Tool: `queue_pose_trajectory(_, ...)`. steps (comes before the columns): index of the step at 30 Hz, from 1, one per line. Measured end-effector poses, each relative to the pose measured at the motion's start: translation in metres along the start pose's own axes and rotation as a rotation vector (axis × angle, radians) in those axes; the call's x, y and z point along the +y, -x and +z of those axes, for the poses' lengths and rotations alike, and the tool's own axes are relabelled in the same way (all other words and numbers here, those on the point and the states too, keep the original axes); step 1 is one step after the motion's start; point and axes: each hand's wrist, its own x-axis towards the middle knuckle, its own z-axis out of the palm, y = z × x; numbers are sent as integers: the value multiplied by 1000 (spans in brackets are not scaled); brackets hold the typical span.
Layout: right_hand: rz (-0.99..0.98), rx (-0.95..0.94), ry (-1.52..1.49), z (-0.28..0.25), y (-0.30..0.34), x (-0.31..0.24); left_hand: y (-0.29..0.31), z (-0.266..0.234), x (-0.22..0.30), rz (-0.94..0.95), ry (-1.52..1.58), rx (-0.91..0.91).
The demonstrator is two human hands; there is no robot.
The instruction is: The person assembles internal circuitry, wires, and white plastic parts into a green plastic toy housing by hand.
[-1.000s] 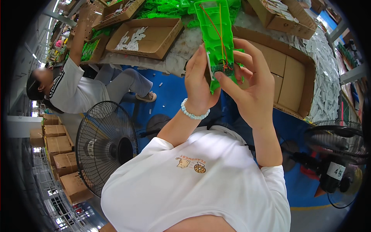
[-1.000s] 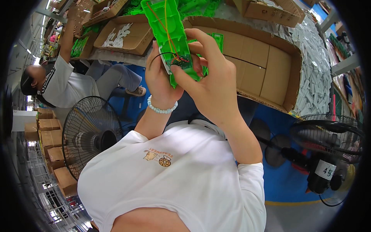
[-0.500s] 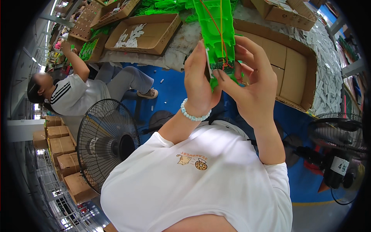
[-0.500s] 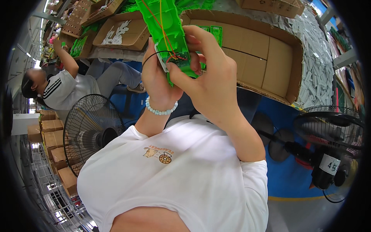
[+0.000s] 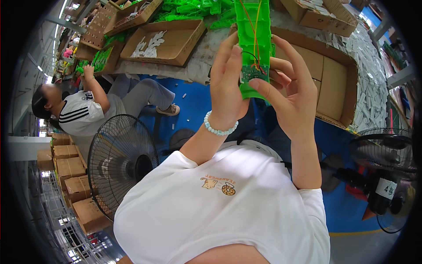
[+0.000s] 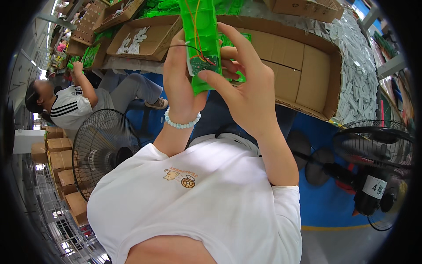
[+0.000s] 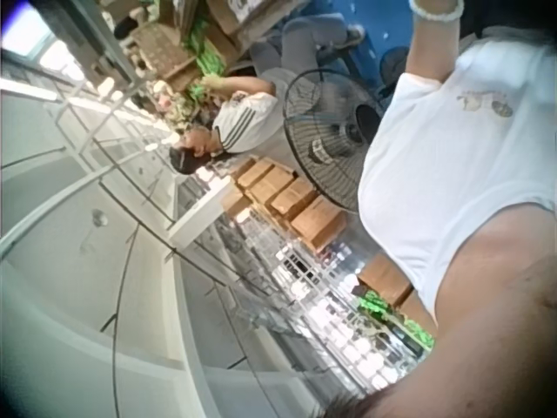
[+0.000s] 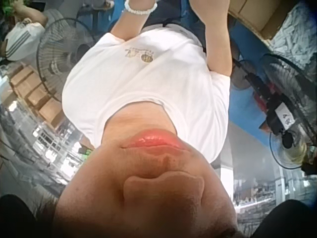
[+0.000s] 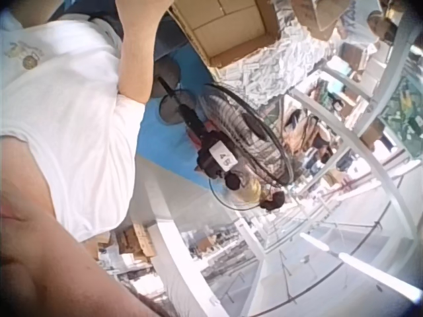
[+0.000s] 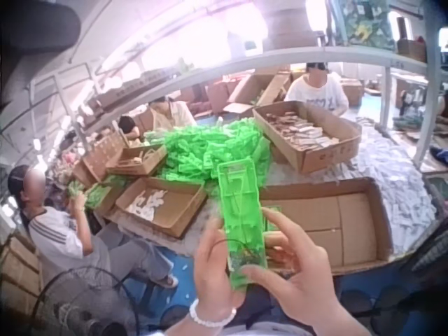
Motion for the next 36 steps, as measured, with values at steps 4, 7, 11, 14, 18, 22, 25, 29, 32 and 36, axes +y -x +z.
queue_pose_trajectory(4, -87, 59, -5, -8, -2, 2, 5, -1, 6, 120, -234, 6)
queue_pose_trajectory(7, -32, 66, -29, -11, 1, 3, 11, -8, 6, 242, -293, -78)
queue_pose_trajectory(11, -120, 92, 63, -12, 6, 7, 10, -14, 10, 419, -595, -140)
queue_pose_trajectory(14, -197, 74, 217, -19, 7, 5, 10, -13, 14, 516, -705, -153)
queue_pose_trajectory(18, -123, 60, 142, -17, 10, 1, 14, -13, 16, 490, -678, -135)
queue_pose_trajectory(22, -98, 65, 109, -17, 10, 5, 18, -8, 15, 418, -585, -114)
queue_pose_trajectory(25, -127, 52, 112, -17, 9, 4, 17, -12, 8, 461, -602, -88)
queue_pose_trajectory(29, 23, 20, -10, -21, 12, -1, 17, -13, 0, 431, -513, -74)
queue_pose_trajectory(32, 105, 60, -76, -18, 14, -2, 13, -16, -8, 441, -474, -119)
queue_pose_trajectory(36, 45, 91, -20, -15, 11, -3, 15, -7, -14, 361, -287, -142)
